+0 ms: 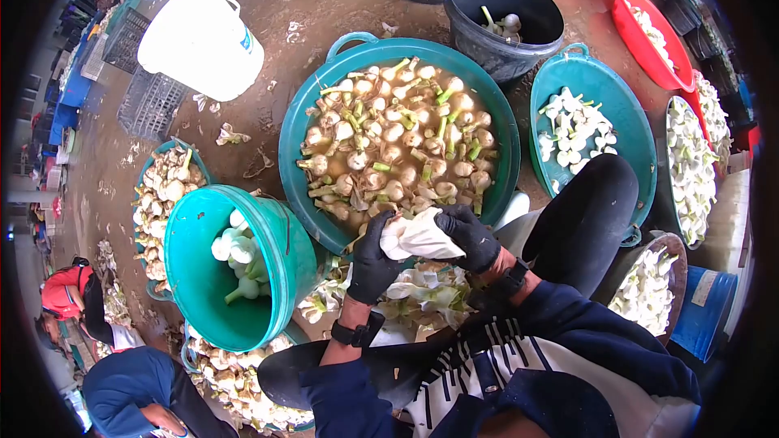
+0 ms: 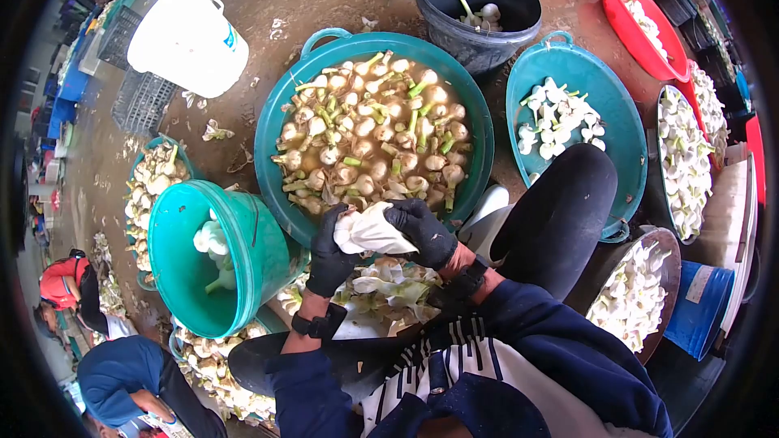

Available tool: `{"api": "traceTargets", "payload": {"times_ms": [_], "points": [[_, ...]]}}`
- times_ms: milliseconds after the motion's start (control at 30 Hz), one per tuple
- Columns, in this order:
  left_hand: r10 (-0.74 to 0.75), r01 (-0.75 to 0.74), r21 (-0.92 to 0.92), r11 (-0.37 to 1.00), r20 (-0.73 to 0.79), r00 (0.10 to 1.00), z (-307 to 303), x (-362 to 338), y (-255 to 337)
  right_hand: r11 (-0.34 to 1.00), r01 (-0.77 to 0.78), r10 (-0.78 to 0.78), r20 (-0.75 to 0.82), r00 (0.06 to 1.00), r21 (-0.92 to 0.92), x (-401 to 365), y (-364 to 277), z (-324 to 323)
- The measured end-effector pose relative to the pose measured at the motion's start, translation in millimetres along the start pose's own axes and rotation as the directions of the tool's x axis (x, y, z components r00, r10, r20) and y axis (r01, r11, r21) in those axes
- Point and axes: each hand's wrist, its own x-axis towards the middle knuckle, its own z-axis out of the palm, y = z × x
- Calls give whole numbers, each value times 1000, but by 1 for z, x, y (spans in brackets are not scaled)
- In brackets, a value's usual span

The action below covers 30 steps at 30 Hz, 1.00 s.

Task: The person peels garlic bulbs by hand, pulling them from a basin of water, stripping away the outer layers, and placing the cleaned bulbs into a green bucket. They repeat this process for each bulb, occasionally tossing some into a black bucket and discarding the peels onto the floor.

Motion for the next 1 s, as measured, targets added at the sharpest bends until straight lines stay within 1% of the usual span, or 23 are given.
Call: {"api": "traceTargets", "payload": {"times_ms": [33,100,133,200,233,267,300,333,367,400,433,500,533,600,633,700,733,800,833,900,933,967,1000], "points": [[-21,21,-19,1000,22,1000,-3,2,1,999,13,-11,32,999,-42,-4,4,-4],[-40,42,-64,997,33,999,-3,2,4,963,-238,216,172,961,123,-1,-44,-1],[-40,42,-92,995,24,999,0,1,5,931,-291,226,281,933,219,1,-30,-5],[36,-33,-53,998,64,997,1,-1,-3,879,-370,282,300,911,300,-4,-28,-6],[38,-37,-99,994,14,999,2,0,-12,848,-408,308,312,899,338,-7,-28,-7],[39,-44,-144,989,-38,999,3,1,-22,805,-447,226,495,839,390,-7,-32,-15],[38,-55,-189,980,-92,995,4,1,-30,852,-456,291,489,822,259,-17,-40,-15],[-138,79,-408,910,-118,983,-9,3,-39,937,-331,171,680,713,110,-13,-48,-17],[-156,89,-408,909,-133,979,-12,6,-34,988,-157,78,832,550,11,-9,-59,-11],[-131,69,-379,923,-141,981,-13,7,-28,974,-1,194,833,518,-226,-7,-60,-7],[-107,49,-354,934,-148,983,-12,8,-23,954,98,189,819,542,-284,-8,-54,-5],[-63,35,-260,965,-100,993,-10,7,-18,758,234,280,627,727,-609,-11,-53,-6],[-42,25,-213,977,-77,996,-8,7,-17,737,192,221,500,837,-648,-8,-55,-5],[-147,105,-392,914,-78,986,0,0,-28,711,89,77,202,976,-697,2,-59,3],[-196,140,-476,868,-70,978,3,-4,-37,739,133,6,203,979,-660,6,-59,8],[-177,164,-258,952,-27,984,6,-5,-27,779,223,-138,186,973,-586,12,-55,15],[-125,123,-191,974,2,992,9,-5,-21,791,263,-133,264,955,-552,14,-52,16],[-50,49,-36,998,-10,999,15,-5,-19,809,154,-42,204,978,-568,15,-47,16],[-105,101,72,992,51,993,16,-5,-17,803,92,21,183,983,-589,17,-45,12],[-234,183,295,938,150,961,14,-6,-3,936,-129,143,17,990,-329,22,-36,-2],[-173,132,254,958,146,974,17,-11,-12,887,-211,214,-39,976,-411,35,-41,-18],[-157,119,220,968,164,974,20,-14,-14,900,-81,57,-68,996,-429,48,-48,-34],[-142,108,186,977,180,973,24,-16,-14,949,-254,215,-209,954,-186,61,-63,-51]]}}
